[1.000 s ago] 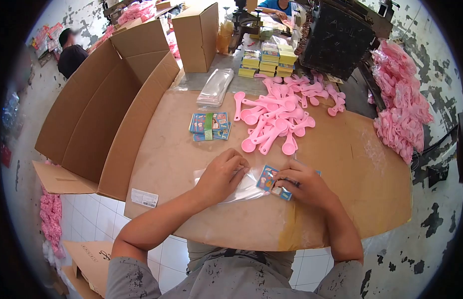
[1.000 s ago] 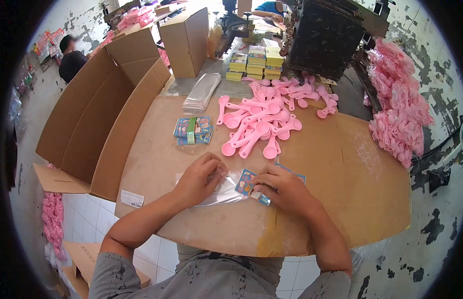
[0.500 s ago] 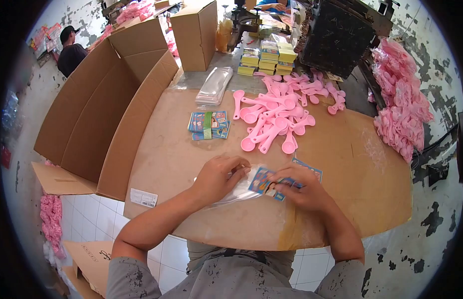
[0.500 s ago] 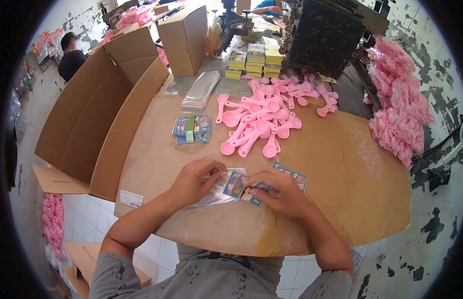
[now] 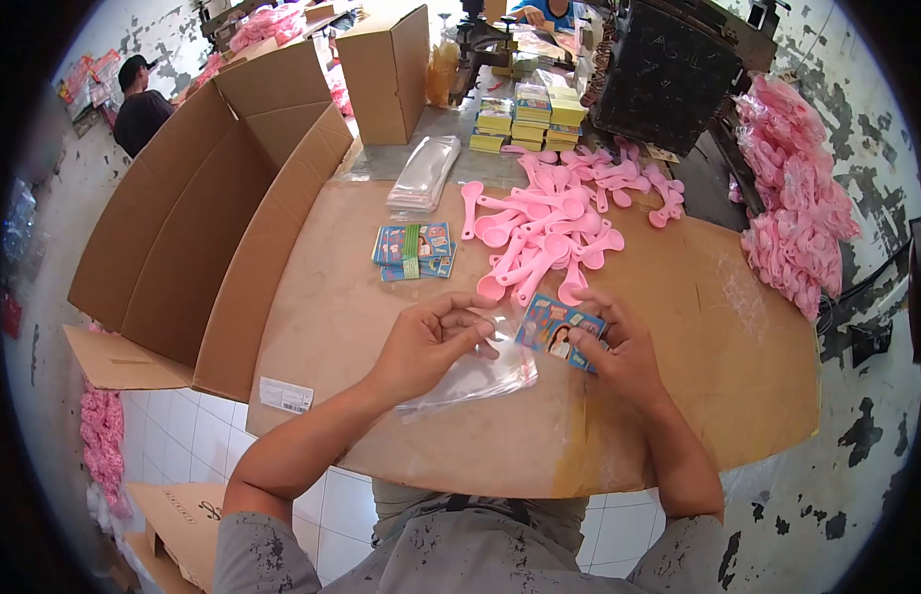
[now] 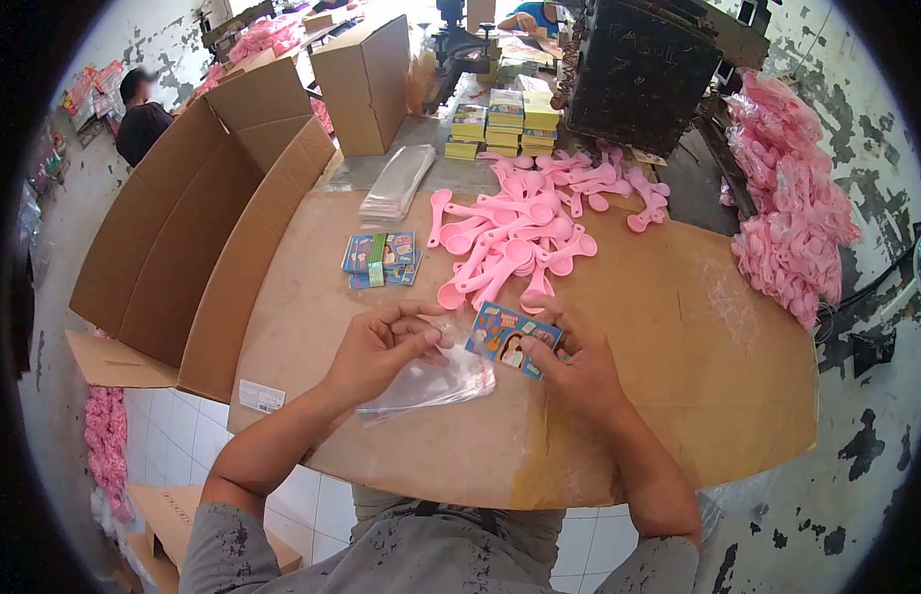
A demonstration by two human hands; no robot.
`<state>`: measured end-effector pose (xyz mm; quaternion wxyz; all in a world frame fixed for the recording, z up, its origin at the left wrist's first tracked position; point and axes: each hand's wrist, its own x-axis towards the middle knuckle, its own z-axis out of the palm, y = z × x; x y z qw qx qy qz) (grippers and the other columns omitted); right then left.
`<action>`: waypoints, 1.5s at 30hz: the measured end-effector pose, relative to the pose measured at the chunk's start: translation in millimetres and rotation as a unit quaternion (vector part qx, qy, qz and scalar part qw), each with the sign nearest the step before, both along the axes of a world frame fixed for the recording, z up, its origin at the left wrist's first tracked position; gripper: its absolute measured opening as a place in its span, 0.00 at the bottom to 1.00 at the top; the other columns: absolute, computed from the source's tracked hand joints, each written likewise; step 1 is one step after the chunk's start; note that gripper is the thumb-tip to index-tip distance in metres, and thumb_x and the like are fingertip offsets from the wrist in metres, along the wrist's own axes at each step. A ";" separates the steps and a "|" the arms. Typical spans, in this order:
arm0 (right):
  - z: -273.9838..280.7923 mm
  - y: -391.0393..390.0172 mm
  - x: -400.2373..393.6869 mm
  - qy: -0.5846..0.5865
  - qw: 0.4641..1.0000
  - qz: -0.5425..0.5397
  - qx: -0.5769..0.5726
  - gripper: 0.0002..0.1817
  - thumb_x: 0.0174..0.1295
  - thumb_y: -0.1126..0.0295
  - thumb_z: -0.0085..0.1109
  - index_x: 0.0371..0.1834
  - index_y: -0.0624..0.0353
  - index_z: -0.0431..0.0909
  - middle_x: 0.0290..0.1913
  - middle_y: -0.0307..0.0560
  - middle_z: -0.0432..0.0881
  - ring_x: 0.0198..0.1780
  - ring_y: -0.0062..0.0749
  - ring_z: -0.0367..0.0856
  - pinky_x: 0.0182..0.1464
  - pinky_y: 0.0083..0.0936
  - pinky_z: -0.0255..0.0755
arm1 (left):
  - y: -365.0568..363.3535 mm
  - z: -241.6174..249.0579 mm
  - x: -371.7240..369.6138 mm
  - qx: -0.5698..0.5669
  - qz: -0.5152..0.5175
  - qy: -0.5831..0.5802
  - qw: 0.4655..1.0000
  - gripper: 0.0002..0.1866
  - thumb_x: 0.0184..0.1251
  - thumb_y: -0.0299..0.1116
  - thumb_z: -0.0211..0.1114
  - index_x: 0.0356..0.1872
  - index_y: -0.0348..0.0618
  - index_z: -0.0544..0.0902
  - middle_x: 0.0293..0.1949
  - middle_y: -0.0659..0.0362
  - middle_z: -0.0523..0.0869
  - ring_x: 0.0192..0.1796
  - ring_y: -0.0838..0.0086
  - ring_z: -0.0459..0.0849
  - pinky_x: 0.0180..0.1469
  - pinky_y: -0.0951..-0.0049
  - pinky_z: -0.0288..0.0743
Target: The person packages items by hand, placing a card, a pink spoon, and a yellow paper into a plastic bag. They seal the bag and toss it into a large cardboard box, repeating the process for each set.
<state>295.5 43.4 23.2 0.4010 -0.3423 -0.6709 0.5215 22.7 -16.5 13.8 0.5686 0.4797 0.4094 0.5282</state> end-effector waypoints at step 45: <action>-17.8 49.9 9.3 -0.238 0.947 -0.135 0.169 0.18 0.62 0.77 0.70 0.56 0.65 0.84 0.46 0.49 0.85 0.44 0.38 0.86 0.50 0.33 0.80 | -16.1 1.6 14.6 -0.003 -0.120 0.144 0.982 0.20 0.81 0.25 0.63 0.70 0.38 0.77 0.49 0.54 0.90 0.55 0.77 0.88 0.56 0.72 0.84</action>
